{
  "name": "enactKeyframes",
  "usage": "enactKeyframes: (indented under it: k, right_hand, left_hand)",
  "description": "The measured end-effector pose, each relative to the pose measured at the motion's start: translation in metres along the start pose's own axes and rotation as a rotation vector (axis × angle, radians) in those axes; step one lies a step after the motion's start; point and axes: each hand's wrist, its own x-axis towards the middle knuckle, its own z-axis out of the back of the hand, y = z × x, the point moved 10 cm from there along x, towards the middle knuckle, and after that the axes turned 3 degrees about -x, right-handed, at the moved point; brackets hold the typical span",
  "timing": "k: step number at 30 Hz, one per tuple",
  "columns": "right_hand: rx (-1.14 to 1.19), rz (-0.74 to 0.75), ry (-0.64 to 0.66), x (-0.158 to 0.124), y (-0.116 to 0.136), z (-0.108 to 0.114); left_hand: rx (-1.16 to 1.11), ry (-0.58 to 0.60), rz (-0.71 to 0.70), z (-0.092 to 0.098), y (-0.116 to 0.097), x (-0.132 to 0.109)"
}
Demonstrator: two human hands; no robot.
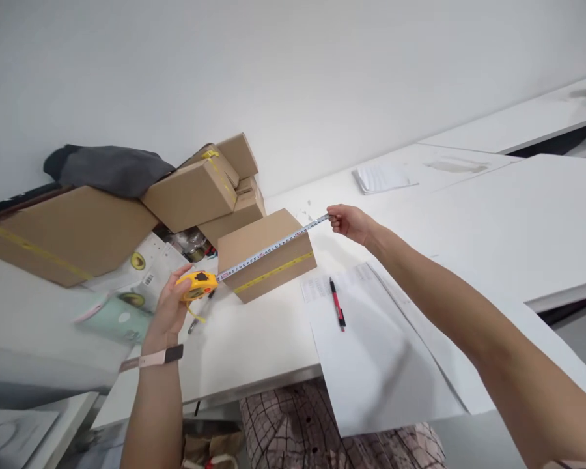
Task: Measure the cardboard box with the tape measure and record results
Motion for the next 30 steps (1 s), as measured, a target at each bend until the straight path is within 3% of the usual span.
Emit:
enactKeyframes:
  k: [7,12,16,23,30]
  right_hand:
    - [-0.119,0.081,-0.038,0.071,-0.018,-0.028]
    - [-0.304,0.082,-0.087,0.095,-0.041,-0.043]
    - [-0.452,0.032,-0.039,0.095,-0.053,-0.053]
    - [-0.651,-0.055,-0.014,0.095,-0.066,-0.056]
    - [-0.732,-0.035,-0.056,0.089,-0.053,-0.058]
  left_hand:
    - [0.049,-0.052,-0.001,0.045,-0.002,0.060]
    - [0.067,-0.057,0.003,0.062,0.003,0.084]
    - [0.083,-0.007,0.011,0.055,0.009,0.096]
    - [0.109,0.128,0.068,0.019,0.020,0.111]
    - [0.155,0.169,0.089,0.016,0.021,0.108]
